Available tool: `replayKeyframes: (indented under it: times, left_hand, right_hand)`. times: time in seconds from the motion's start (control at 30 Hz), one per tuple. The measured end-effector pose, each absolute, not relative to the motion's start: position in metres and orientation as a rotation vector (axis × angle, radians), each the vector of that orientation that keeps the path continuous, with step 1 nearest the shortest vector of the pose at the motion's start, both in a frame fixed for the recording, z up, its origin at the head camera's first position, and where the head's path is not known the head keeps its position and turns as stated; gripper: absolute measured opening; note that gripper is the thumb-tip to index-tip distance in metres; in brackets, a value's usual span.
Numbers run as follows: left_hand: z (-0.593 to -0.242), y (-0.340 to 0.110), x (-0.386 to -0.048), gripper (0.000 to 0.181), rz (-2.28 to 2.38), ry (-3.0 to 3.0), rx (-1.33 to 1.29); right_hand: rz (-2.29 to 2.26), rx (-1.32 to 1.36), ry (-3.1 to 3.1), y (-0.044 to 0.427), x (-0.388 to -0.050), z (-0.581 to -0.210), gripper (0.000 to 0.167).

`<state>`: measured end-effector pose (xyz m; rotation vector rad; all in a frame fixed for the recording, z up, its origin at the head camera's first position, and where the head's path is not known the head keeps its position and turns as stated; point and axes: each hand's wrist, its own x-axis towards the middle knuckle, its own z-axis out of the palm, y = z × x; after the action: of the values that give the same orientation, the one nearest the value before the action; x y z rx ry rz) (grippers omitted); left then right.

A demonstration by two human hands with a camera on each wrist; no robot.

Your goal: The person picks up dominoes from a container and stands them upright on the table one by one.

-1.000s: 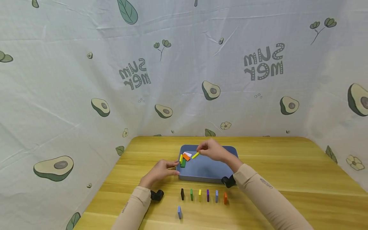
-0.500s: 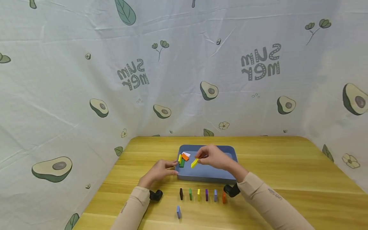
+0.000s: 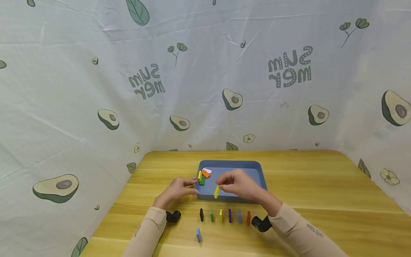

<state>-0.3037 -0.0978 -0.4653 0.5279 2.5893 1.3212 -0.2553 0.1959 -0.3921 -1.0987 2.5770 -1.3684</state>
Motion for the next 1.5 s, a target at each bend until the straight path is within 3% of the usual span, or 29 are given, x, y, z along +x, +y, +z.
replayKeyframes:
  times: [0.2, 0.83, 1.5]
  left_hand:
    - [-0.466, -0.098, -0.306, 0.053, 1.326, 2.586, 0.521]
    - [-0.467, -0.097, -0.308, 0.052, 1.314, 2.610, 0.498]
    - [-0.466, -0.097, -0.306, 0.053, 1.341, 2.593, 0.500]
  right_hand:
    - [-1.386, -1.281, 2.526, 0.192, -0.243, -0.403, 0.009]
    - [-1.408, -1.341, 2.228, 0.163, -0.216, -0.437, 0.012]
    - [-1.249, -1.193, 2.285, 0.155, -0.205, -0.449, 0.009]
